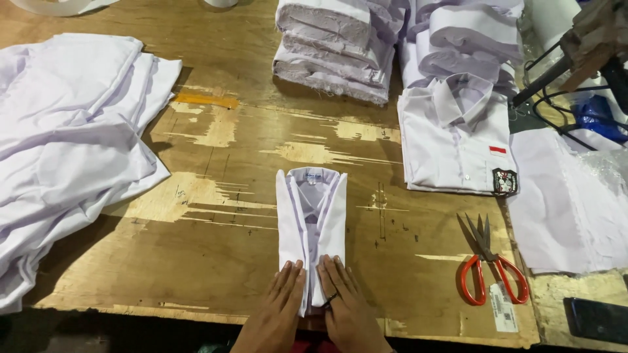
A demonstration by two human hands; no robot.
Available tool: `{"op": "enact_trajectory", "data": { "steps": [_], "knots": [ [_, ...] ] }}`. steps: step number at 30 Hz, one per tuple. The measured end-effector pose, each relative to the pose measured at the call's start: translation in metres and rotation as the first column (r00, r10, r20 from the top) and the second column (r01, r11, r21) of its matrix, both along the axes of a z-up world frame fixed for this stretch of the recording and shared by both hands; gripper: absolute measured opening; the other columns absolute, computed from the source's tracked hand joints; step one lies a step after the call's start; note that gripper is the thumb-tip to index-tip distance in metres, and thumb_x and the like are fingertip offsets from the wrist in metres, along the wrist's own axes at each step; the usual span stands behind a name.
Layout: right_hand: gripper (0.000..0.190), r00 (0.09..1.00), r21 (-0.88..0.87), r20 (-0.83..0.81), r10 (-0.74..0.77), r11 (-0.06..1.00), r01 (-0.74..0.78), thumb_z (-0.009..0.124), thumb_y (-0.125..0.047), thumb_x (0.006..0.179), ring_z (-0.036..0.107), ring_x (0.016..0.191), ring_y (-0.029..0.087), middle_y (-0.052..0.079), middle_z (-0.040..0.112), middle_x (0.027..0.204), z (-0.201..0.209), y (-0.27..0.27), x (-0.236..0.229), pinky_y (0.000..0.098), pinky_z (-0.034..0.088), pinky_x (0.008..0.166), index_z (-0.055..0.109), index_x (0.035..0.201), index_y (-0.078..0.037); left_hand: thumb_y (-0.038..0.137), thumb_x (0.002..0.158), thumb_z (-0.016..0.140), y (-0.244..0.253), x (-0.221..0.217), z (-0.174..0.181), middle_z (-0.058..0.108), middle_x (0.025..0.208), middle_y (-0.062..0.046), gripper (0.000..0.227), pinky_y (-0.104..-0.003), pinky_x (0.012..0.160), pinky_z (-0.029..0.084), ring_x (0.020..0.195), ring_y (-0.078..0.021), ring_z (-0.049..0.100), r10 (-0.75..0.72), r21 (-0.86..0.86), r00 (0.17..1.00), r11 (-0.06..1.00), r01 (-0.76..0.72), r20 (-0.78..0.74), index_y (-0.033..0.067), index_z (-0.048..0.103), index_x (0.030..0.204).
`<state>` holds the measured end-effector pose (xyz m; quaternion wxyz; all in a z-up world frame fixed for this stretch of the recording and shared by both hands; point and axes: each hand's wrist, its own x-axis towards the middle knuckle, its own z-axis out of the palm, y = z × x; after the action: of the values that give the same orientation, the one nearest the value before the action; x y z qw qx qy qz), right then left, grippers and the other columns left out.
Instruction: Folding a white collared shirt on a wooden workbench in a garment factory environment.
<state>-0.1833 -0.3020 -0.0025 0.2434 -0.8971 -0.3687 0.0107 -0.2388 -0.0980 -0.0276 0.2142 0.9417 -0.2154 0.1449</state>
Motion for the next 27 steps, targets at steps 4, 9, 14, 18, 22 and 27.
{"op": "enact_trajectory", "data": {
  "steps": [4,9,14,18,22,27],
  "knots": [
    [0.077,0.992,-0.065,0.123,0.005,0.998,0.003,0.045,0.001,0.084,0.022,0.157,0.035,0.016,0.028,0.168,-0.005,-0.003,-0.001,0.0486,0.018,0.127,0.03,0.16,-0.003,-0.002,0.094,0.037,0.004,-0.001,0.002,0.024,0.168,-0.021,0.067,-0.046,0.127,0.021,0.158,-0.0353,0.02,0.031,0.171,0.999,0.985,-0.034,0.023,-0.0033,0.023,0.16],
    [0.076,0.97,-0.189,0.24,0.026,0.982,0.021,0.035,0.001,0.085,0.019,0.158,0.031,0.012,0.027,0.17,-0.004,-0.003,-0.001,0.0433,0.016,0.127,0.031,0.161,-0.007,0.001,0.088,0.04,-0.001,0.004,0.009,0.027,0.168,-0.017,0.071,-0.048,0.128,0.019,0.158,-0.0345,0.021,0.02,0.255,0.991,0.966,-0.054,0.133,0.0008,0.03,0.158],
    [0.078,0.997,-0.184,-0.023,0.074,0.98,-0.077,0.049,-0.011,0.087,0.015,0.158,0.03,0.014,0.024,0.17,0.02,-0.008,0.012,0.0438,0.013,0.125,0.025,0.161,-0.003,0.01,0.086,0.048,-0.007,0.012,0.026,0.034,0.163,-0.023,0.073,-0.055,0.125,0.019,0.154,-0.0431,0.024,-0.062,0.154,0.995,0.987,0.05,0.075,-0.0021,0.035,0.156],
    [0.072,0.843,0.029,-0.51,0.168,0.984,-0.178,0.063,-0.02,0.093,0.015,0.158,0.029,0.014,0.028,0.168,0.067,-0.019,0.038,0.0394,0.015,0.125,0.035,0.157,-0.005,0.03,0.07,0.071,-0.004,0.019,0.047,0.031,0.162,-0.029,0.098,-0.056,0.124,0.016,0.152,-0.0463,0.024,-0.204,0.025,0.977,0.978,0.206,-0.066,-0.0021,0.036,0.156],
    [0.049,0.873,-0.184,-0.454,-0.177,0.978,0.103,0.042,-0.042,0.101,0.073,0.108,0.023,-0.001,0.058,0.151,0.085,0.002,0.065,0.0416,0.062,0.087,0.054,0.144,-0.024,0.037,0.078,0.063,-0.001,0.02,0.056,0.032,0.161,-0.03,0.091,-0.057,0.123,0.013,0.152,-0.0469,0.02,-0.229,0.053,0.967,0.97,0.236,-0.112,-0.0022,0.038,0.155],
    [0.039,0.945,-0.06,0.172,0.279,0.96,-0.272,0.057,-0.034,0.103,0.023,0.155,0.037,0.007,0.036,0.165,0.05,0.051,0.112,0.0576,0.014,0.125,0.062,0.141,-0.022,0.055,0.101,0.054,0.0,0.02,0.059,0.046,0.153,-0.029,0.066,-0.059,0.12,0.02,0.142,-0.0479,0.038,-0.231,0.008,0.972,0.973,0.232,-0.049,0.0063,0.055,0.145]
  ]
}}
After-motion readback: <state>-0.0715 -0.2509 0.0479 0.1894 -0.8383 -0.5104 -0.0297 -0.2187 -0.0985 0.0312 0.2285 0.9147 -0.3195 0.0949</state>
